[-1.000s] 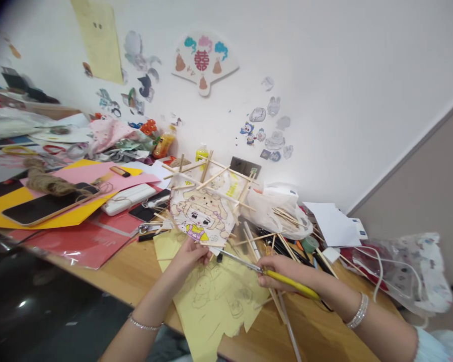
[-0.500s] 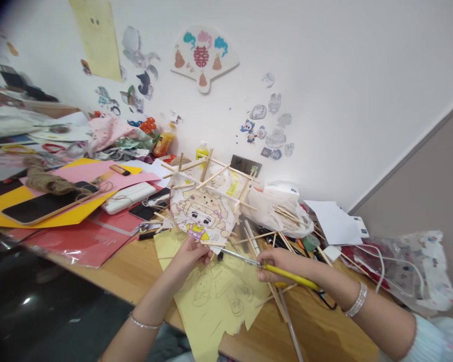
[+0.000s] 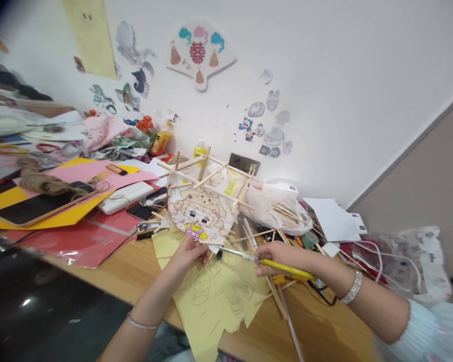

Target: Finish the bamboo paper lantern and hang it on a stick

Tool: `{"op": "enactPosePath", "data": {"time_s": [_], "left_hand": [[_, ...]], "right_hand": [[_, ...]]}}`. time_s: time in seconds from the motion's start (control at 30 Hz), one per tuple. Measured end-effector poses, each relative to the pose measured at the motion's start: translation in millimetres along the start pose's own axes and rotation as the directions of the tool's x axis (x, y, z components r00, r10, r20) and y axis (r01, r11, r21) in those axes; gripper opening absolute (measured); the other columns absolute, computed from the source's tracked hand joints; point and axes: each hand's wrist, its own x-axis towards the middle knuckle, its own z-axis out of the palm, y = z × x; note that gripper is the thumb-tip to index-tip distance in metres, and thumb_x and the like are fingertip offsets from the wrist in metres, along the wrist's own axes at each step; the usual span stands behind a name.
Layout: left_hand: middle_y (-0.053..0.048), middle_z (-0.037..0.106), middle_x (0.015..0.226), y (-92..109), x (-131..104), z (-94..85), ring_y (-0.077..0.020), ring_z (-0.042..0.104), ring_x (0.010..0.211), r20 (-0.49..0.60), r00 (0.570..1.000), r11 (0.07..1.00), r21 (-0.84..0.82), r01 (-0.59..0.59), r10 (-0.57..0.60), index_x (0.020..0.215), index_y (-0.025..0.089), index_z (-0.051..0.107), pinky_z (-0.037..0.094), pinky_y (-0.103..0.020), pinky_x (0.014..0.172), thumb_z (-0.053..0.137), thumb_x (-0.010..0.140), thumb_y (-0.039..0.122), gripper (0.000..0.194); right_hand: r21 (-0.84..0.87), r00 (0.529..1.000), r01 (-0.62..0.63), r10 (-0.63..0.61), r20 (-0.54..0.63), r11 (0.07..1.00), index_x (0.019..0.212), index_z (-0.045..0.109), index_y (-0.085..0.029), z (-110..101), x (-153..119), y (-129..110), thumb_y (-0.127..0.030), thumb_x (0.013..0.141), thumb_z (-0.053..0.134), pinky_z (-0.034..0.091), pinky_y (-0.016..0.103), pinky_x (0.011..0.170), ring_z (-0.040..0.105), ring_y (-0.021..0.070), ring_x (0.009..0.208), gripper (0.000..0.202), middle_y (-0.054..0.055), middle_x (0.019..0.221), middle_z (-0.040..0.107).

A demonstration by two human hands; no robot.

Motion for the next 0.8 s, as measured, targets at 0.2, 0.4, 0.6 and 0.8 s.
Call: {"op": "enactPosePath", "data": {"time_s": [0.2,0.4,0.6,0.8], "left_hand": [[0.003,0.058,0.057,4,-3,-9.8,-0.0109,0.052,0.051,-0.197,0.98,0.998,-0.048,-0.027,0.017,0.073,0.016,0.052,0.041,-0.022,0.049,0.066,0.053,0.026,0.027],[0.004,0.055,0.053,5,-1,-16.6,-0.0105,0.051,0.05,-0.233,0.969,0.995,-0.042,-0.09,0.077,0.07,0.015,0.054,0.042,-0.023,0.052,0.073,0.053,0.041,0.036],[0.003,0.056,0.054,8,-3,-14.5,-0.0103,0.049,0.049,-0.24,0.967,0.996,0.001,-0.091,0.089,0.069,0.015,0.057,0.04,-0.023,0.05,0.075,0.05,0.044,0.039],[0.002,0.056,0.053,9,-4,-13.5,-0.0104,0.049,0.049,-0.232,0.968,0.995,0.028,-0.092,0.096,0.066,0.015,0.057,0.039,-0.023,0.049,0.075,0.05,0.046,0.039]], "right_hand": [[0.082,1.0,0.014,-0.015,0.015,0.997,0.083,0.056,-0.014,4,-1,4,-0.053,0.073,0.061,0.044,0.025,0.066,0.055,0.0155,0.071,0.04,0.002,0.077,0.059],[0.084,0.999,0.027,-0.029,0.024,0.996,0.088,0.059,-0.013,2,-1,7,-0.061,0.074,0.055,0.043,0.025,0.063,0.053,0.0144,0.067,0.051,0.002,0.076,0.058],[0.065,1.0,0.015,-0.016,0.016,0.998,0.09,0.059,-0.013,3,0,7,-0.063,0.073,0.055,0.044,0.026,0.065,0.054,0.016,0.071,0.053,0.005,0.08,0.06],[0.038,1.0,-0.026,0.026,0.01,0.999,0.086,0.059,-0.014,5,2,5,-0.059,0.072,0.058,0.043,0.025,0.064,0.055,0.0159,0.069,0.048,0.004,0.078,0.06]]}}
